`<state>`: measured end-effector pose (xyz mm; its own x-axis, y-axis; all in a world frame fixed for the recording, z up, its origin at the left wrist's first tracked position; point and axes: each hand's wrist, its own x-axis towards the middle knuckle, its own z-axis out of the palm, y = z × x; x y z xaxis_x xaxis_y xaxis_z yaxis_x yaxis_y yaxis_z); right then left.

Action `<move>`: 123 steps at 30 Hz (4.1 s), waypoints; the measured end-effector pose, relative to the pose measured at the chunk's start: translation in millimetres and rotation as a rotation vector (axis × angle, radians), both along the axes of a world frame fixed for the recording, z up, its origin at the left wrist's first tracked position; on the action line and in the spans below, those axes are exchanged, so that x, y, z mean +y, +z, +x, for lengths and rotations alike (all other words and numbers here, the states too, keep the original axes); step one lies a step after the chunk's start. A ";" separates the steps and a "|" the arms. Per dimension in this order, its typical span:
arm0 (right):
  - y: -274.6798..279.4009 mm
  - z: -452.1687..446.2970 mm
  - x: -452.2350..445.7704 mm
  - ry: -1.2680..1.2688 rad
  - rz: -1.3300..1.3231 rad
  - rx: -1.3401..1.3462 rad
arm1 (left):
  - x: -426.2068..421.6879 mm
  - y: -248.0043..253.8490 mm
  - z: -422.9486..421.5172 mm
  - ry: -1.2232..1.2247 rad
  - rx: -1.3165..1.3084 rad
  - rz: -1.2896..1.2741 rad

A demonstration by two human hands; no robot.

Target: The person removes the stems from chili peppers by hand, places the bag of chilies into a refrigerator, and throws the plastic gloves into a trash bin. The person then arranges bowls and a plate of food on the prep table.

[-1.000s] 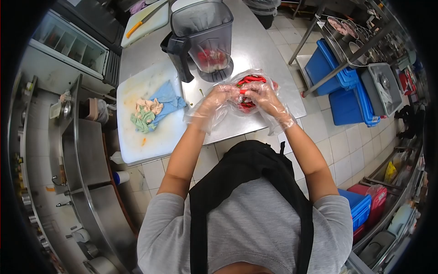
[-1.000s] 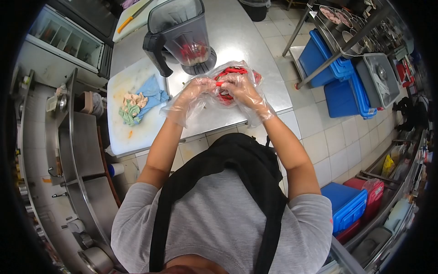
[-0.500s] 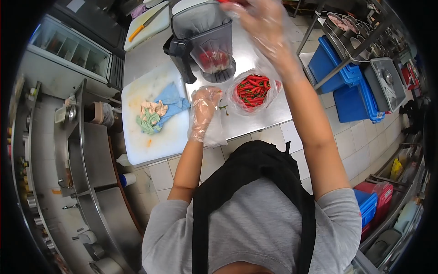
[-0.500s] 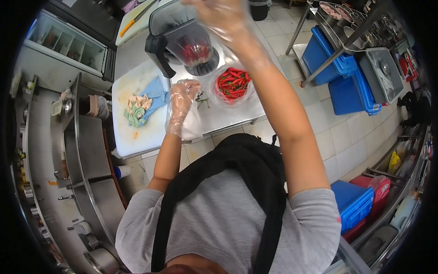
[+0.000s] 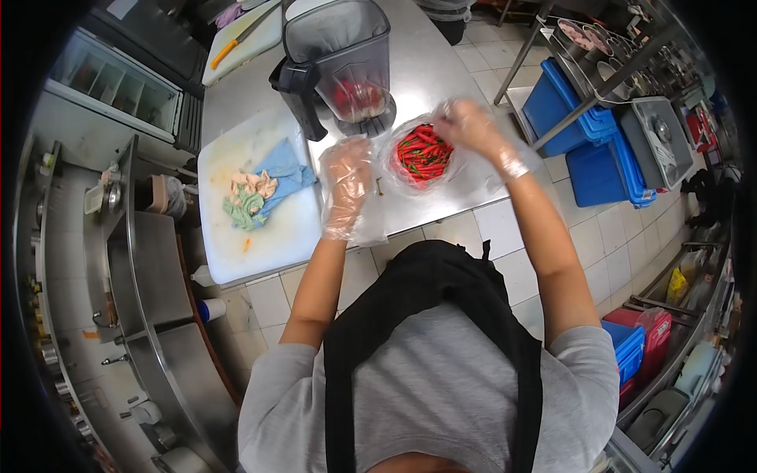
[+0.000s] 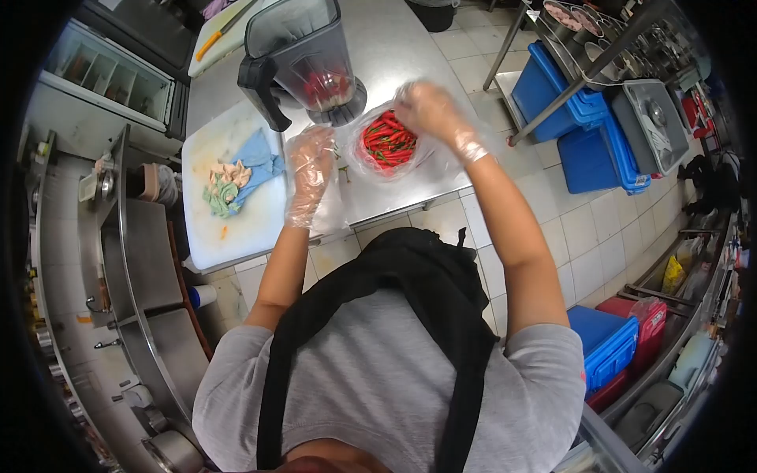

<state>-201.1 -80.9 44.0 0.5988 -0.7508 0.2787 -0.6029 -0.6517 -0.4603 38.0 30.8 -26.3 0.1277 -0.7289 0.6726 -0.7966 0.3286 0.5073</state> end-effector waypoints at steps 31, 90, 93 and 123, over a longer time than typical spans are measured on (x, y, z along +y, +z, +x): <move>-48.8 -5.5 36.1 -0.027 1.420 -1.134 | -17.3 46.7 -59.1 -0.553 0.755 0.730; -77.1 22.6 48.3 0.001 -0.119 0.200 | 18.3 0.8 -31.1 -0.047 -0.163 0.321; -81.4 15.3 40.4 -0.047 -0.135 0.095 | 17.7 8.1 -37.2 -0.050 -0.136 0.157; -52.0 14.6 80.2 -0.112 -0.032 0.082 | -32.2 12.7 -30.0 -0.428 -0.447 0.226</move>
